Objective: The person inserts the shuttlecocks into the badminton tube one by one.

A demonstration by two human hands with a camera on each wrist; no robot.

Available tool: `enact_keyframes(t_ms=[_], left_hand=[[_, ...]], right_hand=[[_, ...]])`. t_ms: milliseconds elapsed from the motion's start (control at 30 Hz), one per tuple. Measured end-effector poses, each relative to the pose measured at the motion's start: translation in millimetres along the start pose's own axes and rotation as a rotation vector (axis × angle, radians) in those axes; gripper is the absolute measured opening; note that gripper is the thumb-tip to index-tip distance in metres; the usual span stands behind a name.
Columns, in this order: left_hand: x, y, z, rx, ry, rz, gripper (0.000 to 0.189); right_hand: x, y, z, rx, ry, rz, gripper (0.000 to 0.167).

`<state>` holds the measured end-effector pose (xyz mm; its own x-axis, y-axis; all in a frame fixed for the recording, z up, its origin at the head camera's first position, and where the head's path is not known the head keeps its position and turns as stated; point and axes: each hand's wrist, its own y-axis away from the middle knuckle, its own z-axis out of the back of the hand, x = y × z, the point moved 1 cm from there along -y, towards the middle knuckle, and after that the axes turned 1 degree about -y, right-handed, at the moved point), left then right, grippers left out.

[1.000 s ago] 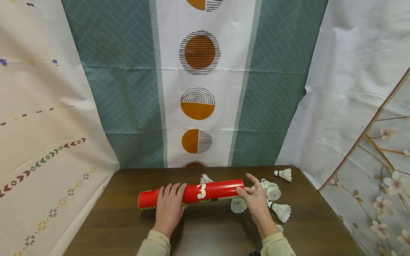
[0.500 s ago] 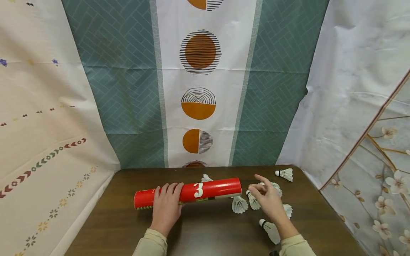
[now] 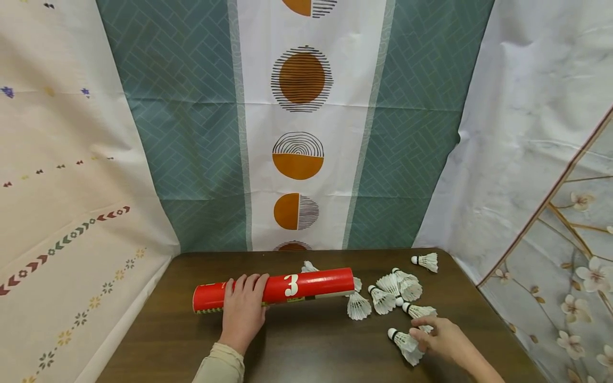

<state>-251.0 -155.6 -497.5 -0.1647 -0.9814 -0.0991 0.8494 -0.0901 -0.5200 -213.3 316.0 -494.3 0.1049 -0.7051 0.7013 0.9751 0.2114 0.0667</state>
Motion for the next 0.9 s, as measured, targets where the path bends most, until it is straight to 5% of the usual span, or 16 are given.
enact_keyframes(t_ms=[100, 433, 667, 900], left_hand=[[1.0, 0.9, 0.8, -0.001, -0.001, 0.005, 0.093], [3.6, 3.1, 1.2, -0.027, -0.011, -0.006, 0.091], [6.9, 5.0, 0.0, -0.031, -0.01, -0.008, 0.092], [11.2, 6.4, -0.6, -0.051, -0.007, -0.006, 0.092]], right_hand=[[-1, -4.2, -7, -0.003, -0.008, 0.022, 0.045], [6, -31.4, -23, -0.232, 0.113, -0.042, 0.038], [6, -41.3, 7, -0.356, 0.121, -0.022, 0.046], [11, -52.0, 28, -0.413, -0.011, -0.063, 0.054]])
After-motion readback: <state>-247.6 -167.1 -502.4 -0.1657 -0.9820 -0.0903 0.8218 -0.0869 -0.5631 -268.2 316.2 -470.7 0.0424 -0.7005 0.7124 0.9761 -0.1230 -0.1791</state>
